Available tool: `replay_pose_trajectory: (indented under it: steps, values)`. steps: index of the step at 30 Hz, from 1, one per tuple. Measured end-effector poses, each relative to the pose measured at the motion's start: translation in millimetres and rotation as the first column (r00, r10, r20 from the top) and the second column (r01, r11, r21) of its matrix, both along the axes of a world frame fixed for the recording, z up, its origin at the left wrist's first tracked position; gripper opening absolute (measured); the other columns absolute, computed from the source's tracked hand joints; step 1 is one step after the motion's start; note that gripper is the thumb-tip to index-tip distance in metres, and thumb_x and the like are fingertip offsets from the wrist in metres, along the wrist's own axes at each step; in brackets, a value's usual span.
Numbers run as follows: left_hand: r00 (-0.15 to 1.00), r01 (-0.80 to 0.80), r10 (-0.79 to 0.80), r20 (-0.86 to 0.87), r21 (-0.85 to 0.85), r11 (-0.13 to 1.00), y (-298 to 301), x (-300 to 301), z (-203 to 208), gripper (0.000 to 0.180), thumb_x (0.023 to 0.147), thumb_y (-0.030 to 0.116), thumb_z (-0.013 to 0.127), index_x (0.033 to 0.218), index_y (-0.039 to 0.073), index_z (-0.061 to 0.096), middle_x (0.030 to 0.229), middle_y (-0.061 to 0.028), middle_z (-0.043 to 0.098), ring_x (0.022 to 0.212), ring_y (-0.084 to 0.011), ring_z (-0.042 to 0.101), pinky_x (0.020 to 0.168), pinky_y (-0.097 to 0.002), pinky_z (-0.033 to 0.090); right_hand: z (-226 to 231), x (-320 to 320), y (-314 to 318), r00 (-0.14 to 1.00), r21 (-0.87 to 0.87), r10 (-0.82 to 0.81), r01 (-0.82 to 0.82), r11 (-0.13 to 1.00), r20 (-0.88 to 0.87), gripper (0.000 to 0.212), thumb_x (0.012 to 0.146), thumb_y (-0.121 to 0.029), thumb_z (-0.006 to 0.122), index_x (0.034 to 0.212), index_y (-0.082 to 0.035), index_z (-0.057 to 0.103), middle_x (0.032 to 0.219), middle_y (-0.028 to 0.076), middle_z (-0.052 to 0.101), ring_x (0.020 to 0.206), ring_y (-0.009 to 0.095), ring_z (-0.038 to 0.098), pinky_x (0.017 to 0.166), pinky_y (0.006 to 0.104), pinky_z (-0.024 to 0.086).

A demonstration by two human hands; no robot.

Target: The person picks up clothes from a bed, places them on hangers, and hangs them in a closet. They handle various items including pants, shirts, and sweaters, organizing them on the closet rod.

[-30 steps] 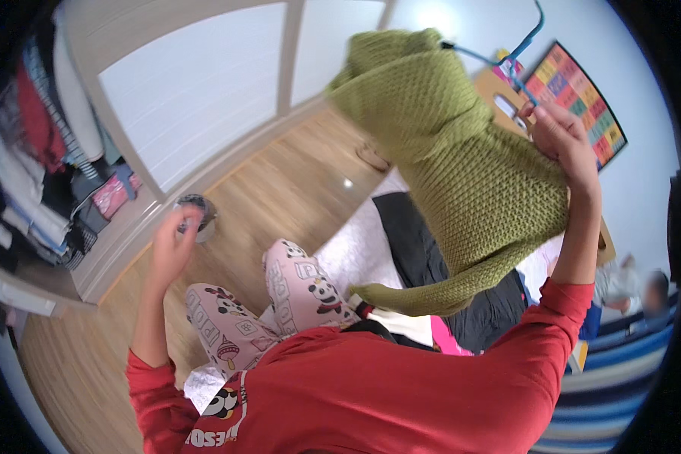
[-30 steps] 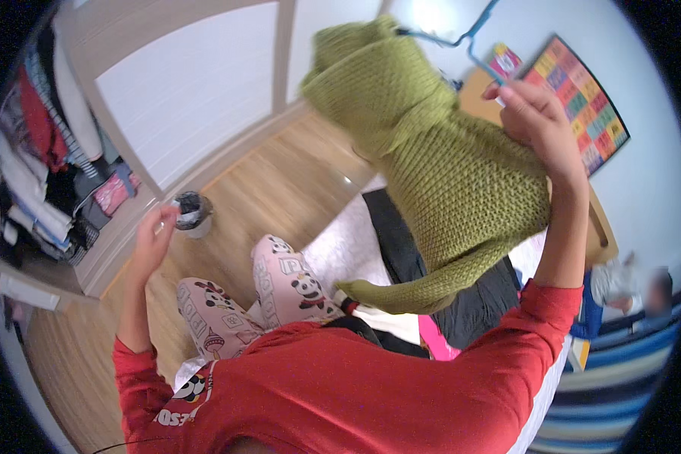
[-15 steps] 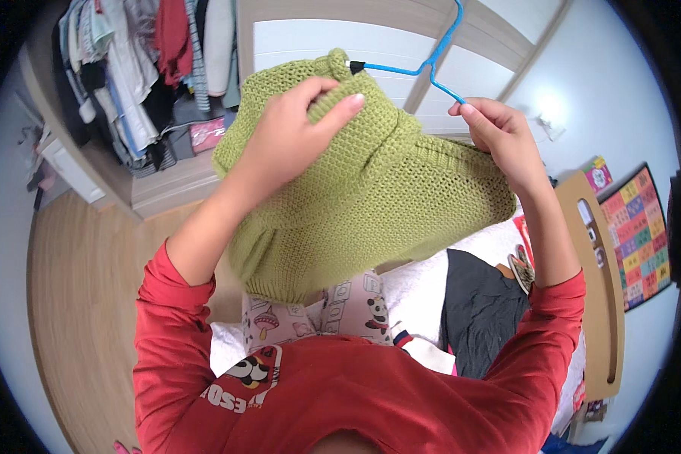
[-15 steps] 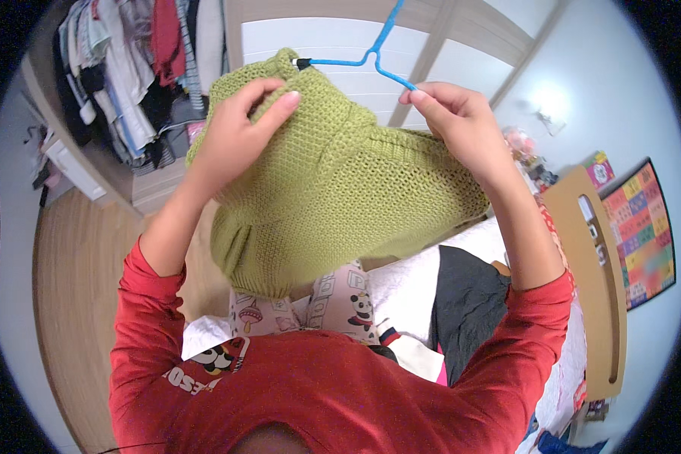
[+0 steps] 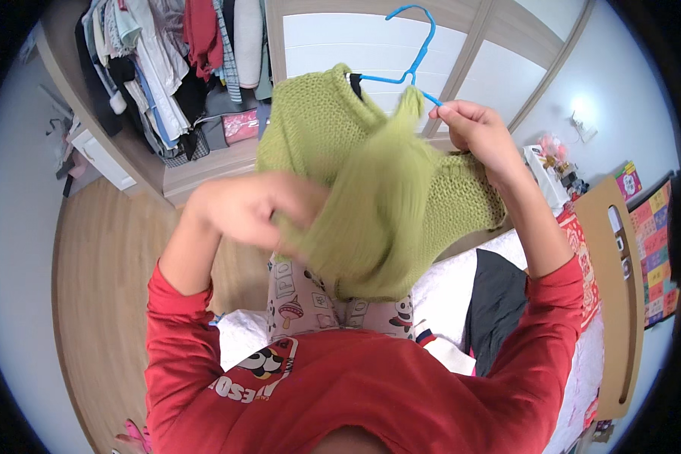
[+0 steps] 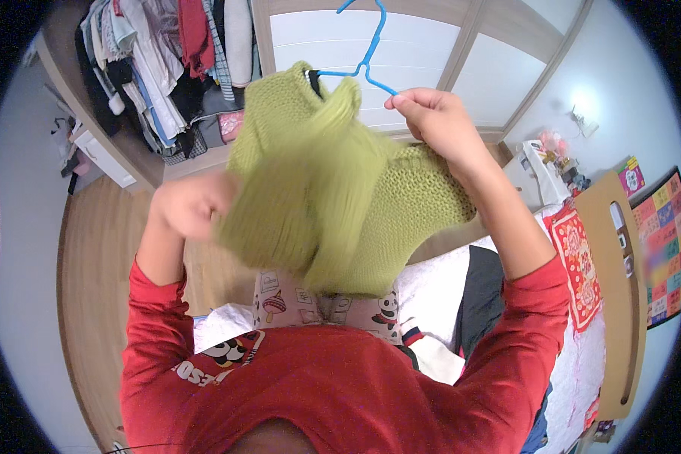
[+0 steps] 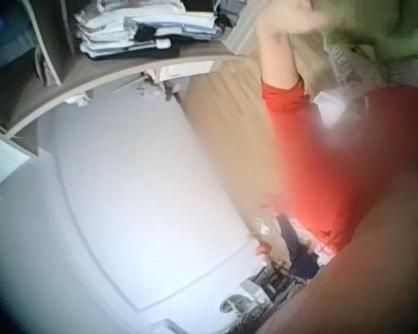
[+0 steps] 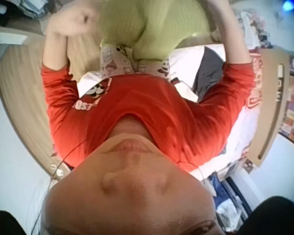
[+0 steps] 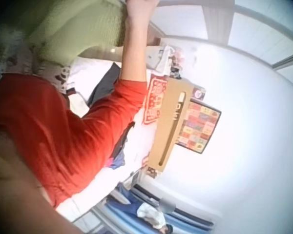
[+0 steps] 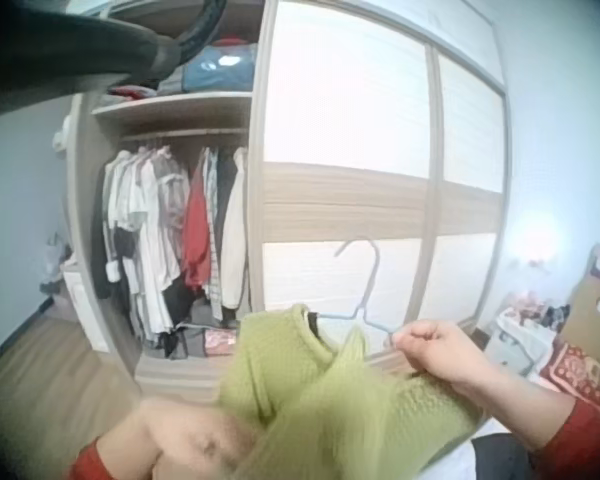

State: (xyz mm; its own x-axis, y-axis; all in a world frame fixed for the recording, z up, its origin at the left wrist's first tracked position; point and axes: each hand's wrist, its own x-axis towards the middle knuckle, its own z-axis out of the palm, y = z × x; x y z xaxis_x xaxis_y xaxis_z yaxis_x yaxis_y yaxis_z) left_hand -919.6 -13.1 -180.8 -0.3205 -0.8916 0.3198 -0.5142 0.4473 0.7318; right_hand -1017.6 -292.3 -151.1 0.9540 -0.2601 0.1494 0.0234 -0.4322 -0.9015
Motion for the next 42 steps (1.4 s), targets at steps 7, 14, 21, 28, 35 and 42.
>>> replay_pose_trajectory:
  steps: [7,14,21,28,35,42]
  values:
    - [0.849,-0.497,0.328,0.414,0.416,0.761,27.2,22.4,-88.4,0.024,0.072,0.003,0.057,0.096,0.001,0.058,0.094,-0.0131,0.060,0.083,-0.0239,0.057,0.074,-0.0299,0.044,30.1,-1.0,-22.1,0.987,-0.098,0.007,0.008,0.995,0.161,0.020,0.084,-0.021,0.052,0.086,-0.004,0.063,0.052,-0.008,0.034,0.048,0.003,0.028,0.046,0.0187,0.022]
    - [0.336,-0.829,0.788,-0.517,0.235,0.508,-41.8,11.8,-30.6,0.021,0.080,0.017,0.058,0.078,0.004,0.043,0.070,-0.0024,0.054,0.064,-0.0080,0.057,0.052,-0.0191,0.043,20.5,-25.2,49.8,0.972,0.053,0.234,-0.234,0.971,-0.003,0.019,0.085,-0.016,0.049,0.089,-0.001,0.060,0.054,-0.007,0.036,0.050,0.003,0.028,0.046,0.0179,0.023]
    - [0.351,-0.935,0.918,-0.186,-0.133,0.330,-43.1,17.2,-72.7,0.016,0.071,0.000,0.053,0.085,0.005,0.046,0.074,-0.0064,0.055,0.075,-0.0141,0.058,0.058,-0.0250,0.044,4.2,-22.5,32.3,0.983,0.287,0.182,-0.173,0.942,-0.003,0.018,0.085,-0.015,0.049,0.088,0.000,0.058,0.054,-0.007,0.037,0.050,0.003,0.029,0.047,0.0170,0.023]
    - [0.261,-0.487,0.928,0.267,-0.794,0.365,-66.8,17.9,-17.0,0.051,0.065,0.013,0.067,0.111,0.007,0.047,0.111,-0.0138,0.047,0.107,-0.0290,0.042,0.091,-0.0382,0.033,5.9,-3.8,23.0,0.972,0.117,0.232,-0.233,0.965,0.027,0.019,0.085,-0.017,0.050,0.090,-0.001,0.060,0.053,-0.007,0.036,0.050,0.002,0.030,0.047,0.0172,0.022]
    - [0.335,-0.878,0.939,0.078,-0.335,0.341,-29.4,99.0,-24.2,0.027,0.072,0.022,0.061,0.086,0.000,0.056,0.074,-0.0117,0.056,0.068,-0.0234,0.056,0.063,-0.0304,0.043,5.1,24.4,-12.9,0.928,0.065,0.370,-0.367,0.928,-0.041,0.023,0.087,-0.020,0.048,0.093,-0.001,0.059,0.055,-0.005,0.043,0.051,0.003,0.037,0.049,0.0172,0.029]
    - [0.254,-0.779,0.966,-0.044,-0.602,0.177,-38.4,181.2,-28.9,0.017,0.063,0.002,0.050,0.079,-0.002,0.054,0.065,-0.0119,0.051,0.059,-0.0270,0.051,0.057,-0.0306,0.041,-27.4,132.7,-65.4,0.669,0.218,0.524,-0.490,0.844,-0.527,0.035,0.085,-0.023,0.053,0.109,0.001,0.050,0.097,0.006,0.056,0.087,0.011,0.052,0.076,0.0252,0.042]
